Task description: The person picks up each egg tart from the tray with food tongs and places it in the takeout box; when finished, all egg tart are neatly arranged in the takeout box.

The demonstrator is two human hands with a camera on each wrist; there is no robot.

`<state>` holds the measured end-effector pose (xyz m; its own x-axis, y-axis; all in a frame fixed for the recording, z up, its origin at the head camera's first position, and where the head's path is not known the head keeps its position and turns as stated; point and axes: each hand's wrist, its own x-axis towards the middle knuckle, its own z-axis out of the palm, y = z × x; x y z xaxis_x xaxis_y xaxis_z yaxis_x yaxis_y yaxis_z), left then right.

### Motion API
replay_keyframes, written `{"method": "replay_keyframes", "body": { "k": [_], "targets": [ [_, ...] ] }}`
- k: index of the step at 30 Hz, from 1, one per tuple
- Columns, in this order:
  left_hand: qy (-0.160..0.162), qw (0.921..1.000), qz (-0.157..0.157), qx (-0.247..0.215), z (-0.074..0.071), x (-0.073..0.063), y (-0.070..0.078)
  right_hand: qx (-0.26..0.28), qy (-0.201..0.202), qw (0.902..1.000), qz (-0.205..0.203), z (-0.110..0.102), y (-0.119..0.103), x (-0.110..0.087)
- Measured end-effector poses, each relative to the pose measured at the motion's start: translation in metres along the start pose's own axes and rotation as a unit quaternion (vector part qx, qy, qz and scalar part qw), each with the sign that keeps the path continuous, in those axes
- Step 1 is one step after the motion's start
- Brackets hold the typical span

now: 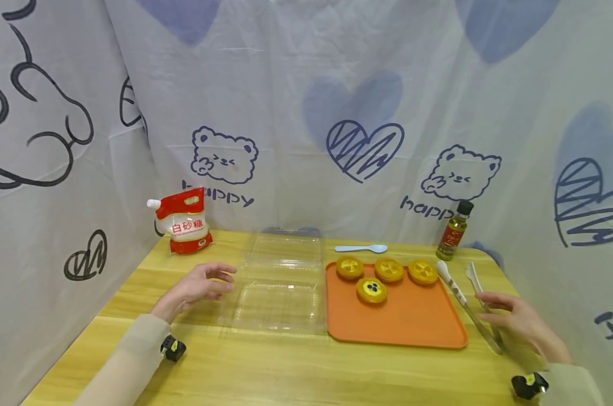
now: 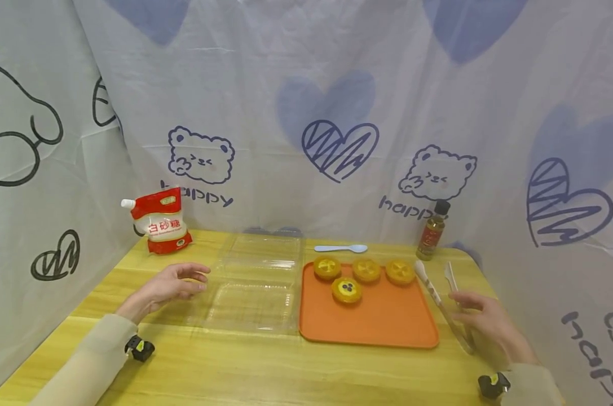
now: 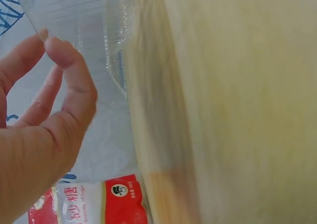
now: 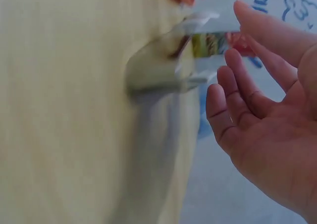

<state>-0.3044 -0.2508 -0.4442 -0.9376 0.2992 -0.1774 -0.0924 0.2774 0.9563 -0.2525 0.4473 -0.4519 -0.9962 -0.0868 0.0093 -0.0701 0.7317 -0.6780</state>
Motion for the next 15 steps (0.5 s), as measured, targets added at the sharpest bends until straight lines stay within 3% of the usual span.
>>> {"method": "replay_keyframes", "body": {
  "k": [5, 11, 15],
  "targets": [
    [-0.014, 0.9995, -0.002, -0.029, -0.002, 0.002, -0.005, -0.034, -0.026, 0.9988, 0.022, 0.000, 0.015, -0.002],
    [-0.009, 0.9990, -0.009, -0.042, -0.001, 0.004, -0.003, 0.012, -0.075, 0.9959, 0.049, 0.001, 0.023, -0.003],
    [-0.013, 0.9989, -0.008, -0.045, -0.001, 0.005, -0.004, 0.011, -0.096, 0.9939, 0.053, -0.001, 0.024, -0.001]
  ]
}}
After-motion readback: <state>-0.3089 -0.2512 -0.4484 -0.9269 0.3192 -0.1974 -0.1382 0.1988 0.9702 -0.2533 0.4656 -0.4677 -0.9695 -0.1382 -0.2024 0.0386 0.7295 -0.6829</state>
